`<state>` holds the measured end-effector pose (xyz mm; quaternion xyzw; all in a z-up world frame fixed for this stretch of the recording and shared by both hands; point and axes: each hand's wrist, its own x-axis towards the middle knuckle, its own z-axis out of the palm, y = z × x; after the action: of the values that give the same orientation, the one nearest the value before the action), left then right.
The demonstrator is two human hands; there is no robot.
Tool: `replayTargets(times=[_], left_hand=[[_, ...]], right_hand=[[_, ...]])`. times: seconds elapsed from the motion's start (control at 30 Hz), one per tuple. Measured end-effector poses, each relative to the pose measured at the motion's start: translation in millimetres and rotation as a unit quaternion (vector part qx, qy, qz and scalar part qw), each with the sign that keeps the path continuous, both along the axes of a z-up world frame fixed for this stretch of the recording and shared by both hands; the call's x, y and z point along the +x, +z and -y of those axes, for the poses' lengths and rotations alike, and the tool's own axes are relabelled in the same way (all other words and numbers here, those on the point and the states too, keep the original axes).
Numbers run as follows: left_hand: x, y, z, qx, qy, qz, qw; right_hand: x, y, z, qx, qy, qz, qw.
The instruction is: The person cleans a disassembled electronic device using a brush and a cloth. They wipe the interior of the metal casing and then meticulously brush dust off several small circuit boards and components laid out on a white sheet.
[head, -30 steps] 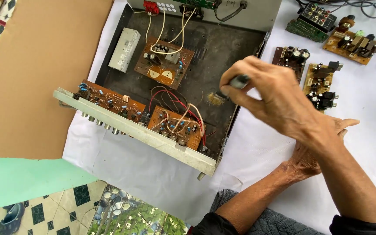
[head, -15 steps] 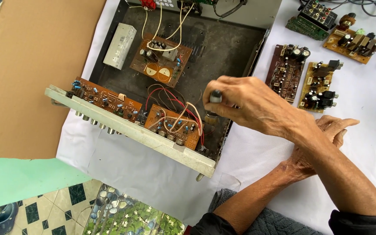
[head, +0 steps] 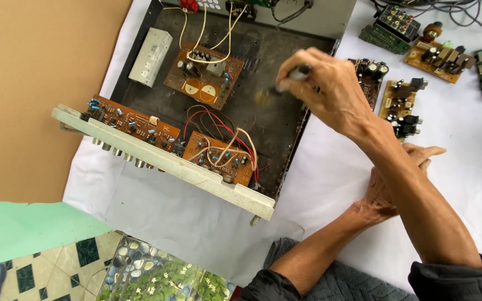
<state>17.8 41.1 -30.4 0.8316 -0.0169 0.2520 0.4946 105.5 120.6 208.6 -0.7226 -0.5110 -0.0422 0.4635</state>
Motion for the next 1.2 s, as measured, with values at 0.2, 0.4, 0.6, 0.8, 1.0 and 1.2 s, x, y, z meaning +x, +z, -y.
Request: replayTargets(times=[0.2,0.4,0.6,0.8,1.0,1.2], left_hand=[[0.7,16.3,42.6,-0.03,-0.02,0.023,0.999],[0.7,77.5,15.0,-0.21,-0.009,-0.007,0.978],[4.2,78.7,10.0,-0.28,0.034,-0.002,0.959],[3.8,74.2,9.1,-0.292,0.029,0.0,0.956],[2.7,72.6,8.8,-0.292,0.018,0.002,0.956],[3.3,71.5,10.5,-0.289,0.012,0.005,0.957]], right_hand=[[-5.1,19.7,53.1,-0.009,-0.13,0.038,0.991],[-50.2,36.0,170.8,-0.031,-0.271,0.133,0.953],[-91.8,-65.2,255.1,-0.029,-0.371,0.11,0.922],[-149.0,-132.0,282.2,-0.085,-0.303,0.18,0.932],[-160.8,-129.2,260.8,-0.036,-0.234,0.211,0.948],[-119.7,-164.7,291.5,-0.106,-0.332,0.239,0.906]])
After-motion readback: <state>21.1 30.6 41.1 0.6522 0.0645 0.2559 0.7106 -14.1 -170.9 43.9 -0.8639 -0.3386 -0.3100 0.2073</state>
